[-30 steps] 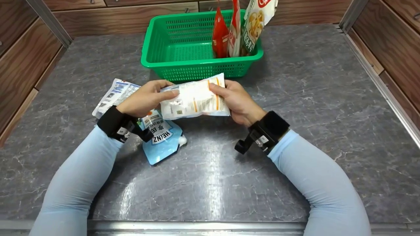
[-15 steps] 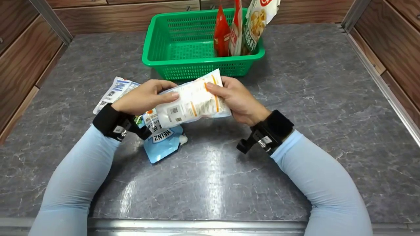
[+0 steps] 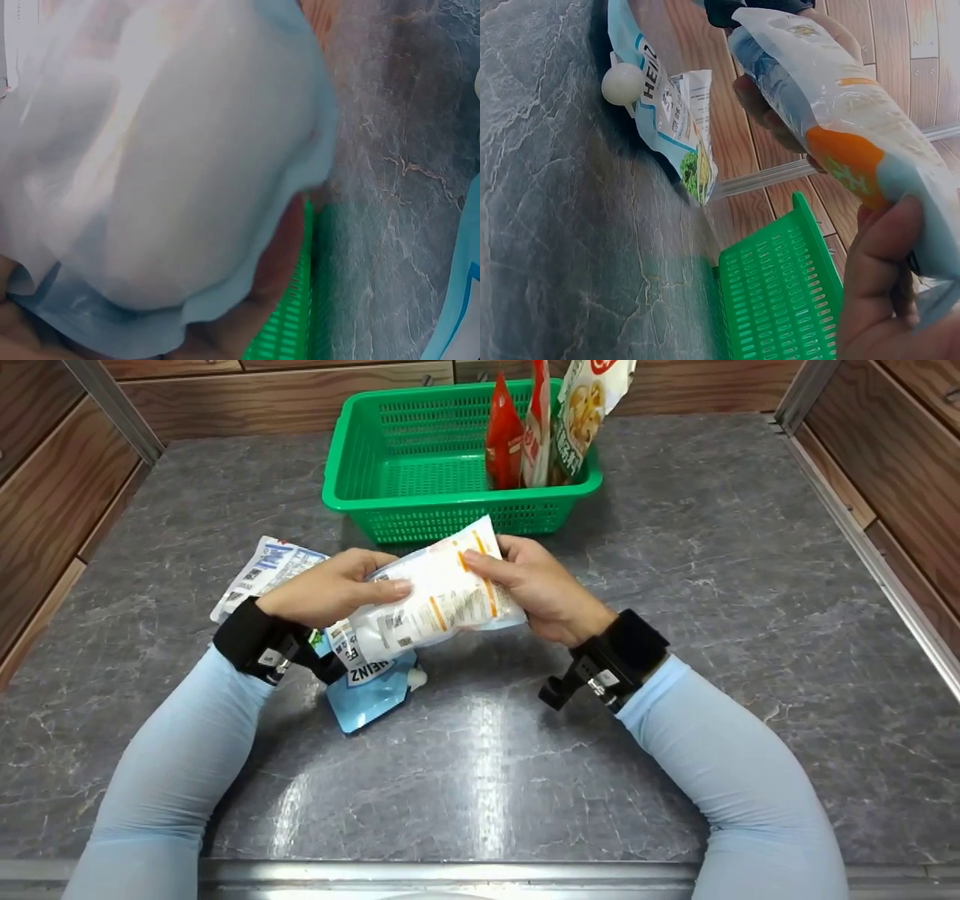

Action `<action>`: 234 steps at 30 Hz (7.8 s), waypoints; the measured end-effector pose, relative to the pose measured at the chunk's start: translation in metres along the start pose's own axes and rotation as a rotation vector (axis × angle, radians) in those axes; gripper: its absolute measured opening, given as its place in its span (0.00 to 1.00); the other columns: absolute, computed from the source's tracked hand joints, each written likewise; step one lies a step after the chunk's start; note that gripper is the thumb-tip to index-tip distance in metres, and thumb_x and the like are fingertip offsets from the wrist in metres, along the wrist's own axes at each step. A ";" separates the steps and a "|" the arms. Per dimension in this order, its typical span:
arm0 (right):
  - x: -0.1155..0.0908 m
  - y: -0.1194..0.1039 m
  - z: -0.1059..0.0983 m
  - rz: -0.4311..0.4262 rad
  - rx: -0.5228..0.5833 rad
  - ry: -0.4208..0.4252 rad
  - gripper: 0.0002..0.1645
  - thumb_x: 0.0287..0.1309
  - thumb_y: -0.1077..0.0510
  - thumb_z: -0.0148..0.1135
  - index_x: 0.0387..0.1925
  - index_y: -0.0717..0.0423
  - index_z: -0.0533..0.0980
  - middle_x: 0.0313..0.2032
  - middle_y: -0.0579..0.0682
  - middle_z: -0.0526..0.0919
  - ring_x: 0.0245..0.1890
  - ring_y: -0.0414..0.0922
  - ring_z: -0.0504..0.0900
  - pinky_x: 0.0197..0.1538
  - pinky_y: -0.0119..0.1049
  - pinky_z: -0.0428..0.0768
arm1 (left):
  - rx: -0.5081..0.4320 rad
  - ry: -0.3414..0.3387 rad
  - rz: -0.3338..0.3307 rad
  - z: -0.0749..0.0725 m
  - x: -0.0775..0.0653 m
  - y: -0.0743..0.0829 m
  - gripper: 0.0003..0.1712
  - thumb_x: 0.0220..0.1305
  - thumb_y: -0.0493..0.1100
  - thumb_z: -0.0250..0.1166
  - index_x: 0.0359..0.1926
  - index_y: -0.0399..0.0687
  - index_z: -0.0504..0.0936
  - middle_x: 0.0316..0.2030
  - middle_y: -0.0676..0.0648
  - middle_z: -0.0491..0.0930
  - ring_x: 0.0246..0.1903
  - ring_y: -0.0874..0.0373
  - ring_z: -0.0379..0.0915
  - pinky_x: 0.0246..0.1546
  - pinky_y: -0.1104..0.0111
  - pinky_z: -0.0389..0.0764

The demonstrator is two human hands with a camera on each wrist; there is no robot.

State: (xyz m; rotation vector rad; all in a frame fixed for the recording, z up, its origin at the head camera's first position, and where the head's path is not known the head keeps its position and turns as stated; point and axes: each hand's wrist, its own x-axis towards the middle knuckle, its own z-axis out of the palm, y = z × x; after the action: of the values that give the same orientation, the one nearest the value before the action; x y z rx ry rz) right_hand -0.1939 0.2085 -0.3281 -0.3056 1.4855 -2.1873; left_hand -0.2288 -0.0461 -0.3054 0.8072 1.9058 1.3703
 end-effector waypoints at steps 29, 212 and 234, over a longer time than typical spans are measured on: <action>0.002 0.001 -0.004 -0.193 0.176 0.055 0.39 0.61 0.33 0.37 0.64 0.53 0.59 0.60 0.59 0.65 0.54 0.52 0.72 0.54 0.48 0.72 | -0.217 0.315 0.140 0.018 0.002 0.012 0.16 0.65 0.42 0.56 0.48 0.34 0.73 0.37 0.38 0.79 0.31 0.51 0.80 0.33 0.62 0.81; -0.009 -0.003 0.027 -0.358 -0.130 0.303 0.20 0.53 0.64 0.62 0.47 0.69 0.71 0.37 0.61 0.81 0.31 0.49 0.82 0.30 0.38 0.82 | 0.028 0.357 0.212 0.047 -0.007 0.027 0.16 0.69 0.46 0.49 0.50 0.40 0.70 0.40 0.44 0.77 0.38 0.58 0.75 0.40 0.68 0.77; -0.024 -0.030 0.017 -0.321 -0.394 0.126 0.19 0.61 0.63 0.53 0.54 0.65 0.68 0.45 0.63 0.76 0.41 0.51 0.78 0.39 0.37 0.81 | 0.113 0.229 0.165 0.053 -0.013 0.038 0.19 0.63 0.38 0.56 0.55 0.38 0.67 0.46 0.43 0.77 0.43 0.59 0.75 0.45 0.71 0.76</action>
State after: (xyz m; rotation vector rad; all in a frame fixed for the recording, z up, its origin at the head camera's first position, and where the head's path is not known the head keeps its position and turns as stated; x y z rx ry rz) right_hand -0.1730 0.2156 -0.2920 -0.5800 2.0628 -2.1656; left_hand -0.1749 -0.0163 -0.2802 0.9128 2.1481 1.5203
